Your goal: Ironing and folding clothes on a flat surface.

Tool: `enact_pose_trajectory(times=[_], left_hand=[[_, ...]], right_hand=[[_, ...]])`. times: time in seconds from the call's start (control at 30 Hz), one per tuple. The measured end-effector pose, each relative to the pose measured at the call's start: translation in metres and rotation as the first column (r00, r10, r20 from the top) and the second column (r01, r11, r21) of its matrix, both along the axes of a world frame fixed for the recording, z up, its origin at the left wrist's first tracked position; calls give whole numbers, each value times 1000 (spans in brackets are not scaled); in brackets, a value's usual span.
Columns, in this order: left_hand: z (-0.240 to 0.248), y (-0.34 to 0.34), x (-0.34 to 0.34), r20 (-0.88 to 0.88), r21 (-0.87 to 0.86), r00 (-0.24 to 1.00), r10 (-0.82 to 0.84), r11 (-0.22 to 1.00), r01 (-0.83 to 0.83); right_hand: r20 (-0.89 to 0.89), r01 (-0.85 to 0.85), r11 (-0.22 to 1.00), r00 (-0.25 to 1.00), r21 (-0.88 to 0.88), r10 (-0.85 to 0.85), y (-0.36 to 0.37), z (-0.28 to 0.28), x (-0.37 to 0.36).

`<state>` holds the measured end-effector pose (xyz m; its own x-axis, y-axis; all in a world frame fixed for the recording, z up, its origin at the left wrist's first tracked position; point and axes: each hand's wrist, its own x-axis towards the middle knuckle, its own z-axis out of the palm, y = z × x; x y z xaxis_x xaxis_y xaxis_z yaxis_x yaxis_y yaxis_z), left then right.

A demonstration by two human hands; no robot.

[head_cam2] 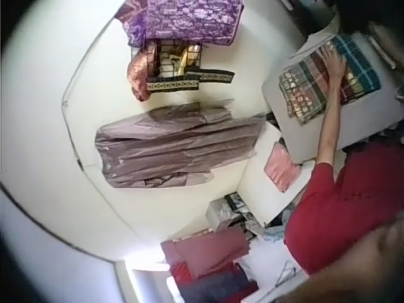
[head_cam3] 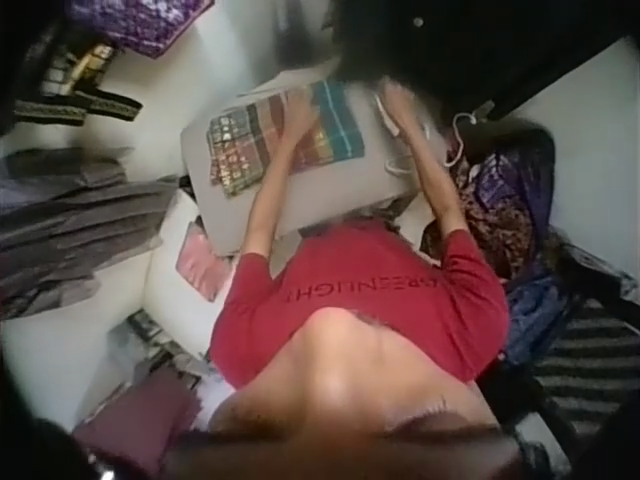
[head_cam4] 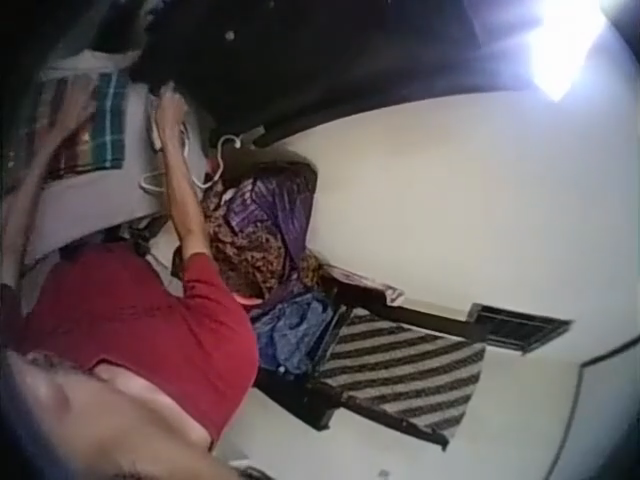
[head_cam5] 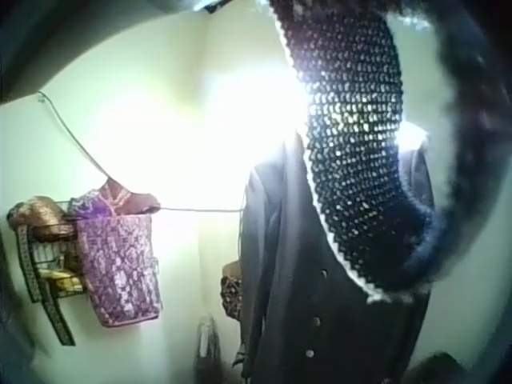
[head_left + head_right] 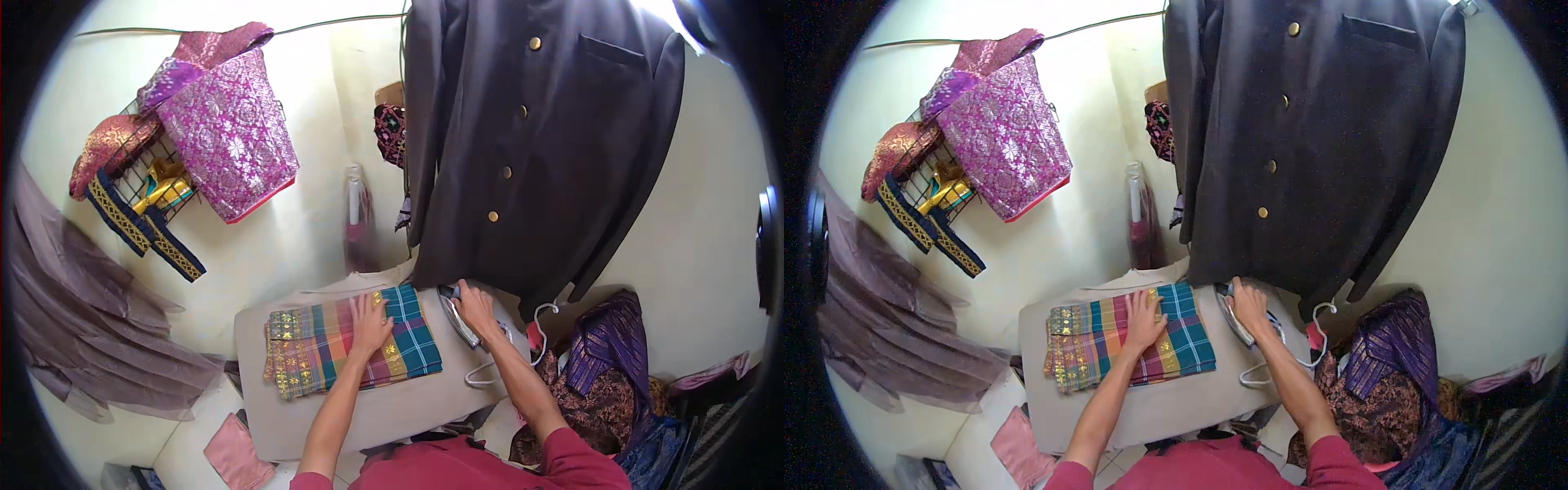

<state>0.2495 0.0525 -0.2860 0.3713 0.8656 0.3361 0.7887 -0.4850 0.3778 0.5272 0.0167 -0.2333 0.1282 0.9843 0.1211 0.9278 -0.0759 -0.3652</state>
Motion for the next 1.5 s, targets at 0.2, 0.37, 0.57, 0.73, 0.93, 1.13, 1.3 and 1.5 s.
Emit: enact_pose_trajectory(times=[0.2, 0.37, 0.57, 0.73, 0.93, 1.13, 1.3, 1.5], left_hand=[[9, 29, 30, -50, -85, 985, -168, 983, 163], [4, 61, 42, 12, -150, 976, -218, 965, 217], [-2, 81, 54, -81, -250, 985, -154, 960, 130], [9, 88, 61, -236, -360, 962, -136, 932, 43], [11, 96, 52, -58, -483, 994, -90, 874, 51], [-4, 114, 17, 352, -542, 934, -60, 801, 255], [22, 112, 0, 651, -430, 758, -21, 813, 392], [70, 113, -79, 761, -392, 647, -47, 761, 517]], right_hand=[[41, -43, 917, 999, 396, 29, -27, 25, -20], [-343, -176, 964, 909, 198, 236, -71, -11, -50], [-374, -181, 982, 908, 60, 190, -86, -49, -61], [-465, -160, 983, 879, -87, 102, -83, -49, -63], [-685, -232, 953, 728, -197, 35, -73, -48, -68], [-814, -351, 936, 551, -27, 183, -78, -35, -92], [-866, -349, 937, 458, 32, 200, -80, -21, -101], [-900, -255, 966, 410, 44, 150, -80, 33, -157]])
